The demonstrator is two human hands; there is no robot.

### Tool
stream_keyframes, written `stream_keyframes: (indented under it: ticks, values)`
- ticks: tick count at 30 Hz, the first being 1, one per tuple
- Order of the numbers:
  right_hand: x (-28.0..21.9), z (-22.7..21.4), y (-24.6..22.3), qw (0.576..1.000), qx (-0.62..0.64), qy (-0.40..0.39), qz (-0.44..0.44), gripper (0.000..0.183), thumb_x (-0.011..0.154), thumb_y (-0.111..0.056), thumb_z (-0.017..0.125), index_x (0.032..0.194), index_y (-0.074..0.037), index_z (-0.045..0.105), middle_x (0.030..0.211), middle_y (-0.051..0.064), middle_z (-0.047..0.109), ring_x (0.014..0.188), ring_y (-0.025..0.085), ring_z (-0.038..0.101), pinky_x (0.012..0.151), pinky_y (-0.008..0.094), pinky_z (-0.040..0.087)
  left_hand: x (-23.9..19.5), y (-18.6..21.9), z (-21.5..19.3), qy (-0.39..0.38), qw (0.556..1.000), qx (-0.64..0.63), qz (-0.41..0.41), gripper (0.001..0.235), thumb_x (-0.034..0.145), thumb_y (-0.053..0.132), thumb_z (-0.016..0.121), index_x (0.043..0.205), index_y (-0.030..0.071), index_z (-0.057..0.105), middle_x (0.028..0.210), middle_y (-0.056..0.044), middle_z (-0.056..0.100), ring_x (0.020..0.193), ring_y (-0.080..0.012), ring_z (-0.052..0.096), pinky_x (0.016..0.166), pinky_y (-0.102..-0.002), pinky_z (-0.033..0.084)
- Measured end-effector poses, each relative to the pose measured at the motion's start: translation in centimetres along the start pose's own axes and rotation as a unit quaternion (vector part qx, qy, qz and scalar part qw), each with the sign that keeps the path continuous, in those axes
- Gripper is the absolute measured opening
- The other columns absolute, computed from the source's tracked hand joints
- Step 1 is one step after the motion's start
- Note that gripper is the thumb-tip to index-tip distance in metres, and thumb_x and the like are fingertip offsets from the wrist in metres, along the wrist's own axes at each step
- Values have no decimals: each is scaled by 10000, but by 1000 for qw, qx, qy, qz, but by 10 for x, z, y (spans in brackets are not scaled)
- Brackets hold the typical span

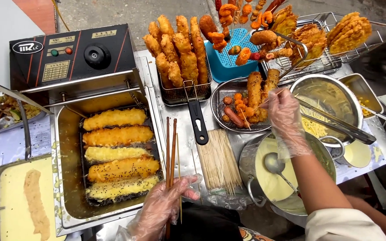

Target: Peeling, flattening, battering, and deep-frying bananas at a street food stall.

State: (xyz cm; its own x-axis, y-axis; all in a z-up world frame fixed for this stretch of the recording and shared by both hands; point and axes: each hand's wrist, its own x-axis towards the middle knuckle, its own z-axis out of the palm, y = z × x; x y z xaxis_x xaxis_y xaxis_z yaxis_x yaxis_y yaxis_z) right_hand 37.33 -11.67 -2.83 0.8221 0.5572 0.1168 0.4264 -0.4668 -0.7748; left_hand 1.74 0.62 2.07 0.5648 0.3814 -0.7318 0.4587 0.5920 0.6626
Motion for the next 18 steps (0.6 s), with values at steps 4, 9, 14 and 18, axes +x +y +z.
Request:
stream_keyframes:
  ticks: [4, 9, 14, 18]
  values:
    - [4, 18, 32, 998, 61, 16, 30, 228, 1129, -311, 472, 1067, -95, 512, 803, 106, 740, 793, 214, 782, 686, 371, 644, 0, 0, -2, 7, 1000, -6, 4, 500, 904, 358, 624, 1205, 40, 865, 798, -131, 829, 379, -100, 309, 317, -245, 356]
    - [9, 28, 52, 985, 169, 20, 31, 186, 1115, -271, 521, 1051, -97, 513, 871, 103, 698, 757, 195, 769, 687, 338, 647, 2, -1, -3, 9, 1000, -16, -5, 505, 908, 362, 626, 1220, 44, 865, 786, -135, 820, 376, -100, 301, 310, -246, 346]
    - [10, 42, 67, 973, 220, -25, 69, 132, 1072, -235, 572, 1034, -109, 580, 865, 101, 718, 790, 188, 765, 785, 382, 662, 2, -3, -2, 4, 1000, -9, 14, 523, 901, 369, 616, 1211, 24, 859, 789, -135, 830, 369, -96, 305, 310, -239, 356]
    - [10, 24, 40, 971, 228, 3, 75, 96, 1091, -152, 566, 1015, -96, 547, 952, 114, 689, 805, 227, 741, 793, 392, 692, 5, -9, -6, 4, 999, -36, 40, 498, 906, 317, 629, 1174, -35, 857, 793, -190, 843, 342, -87, 289, 285, -222, 317]
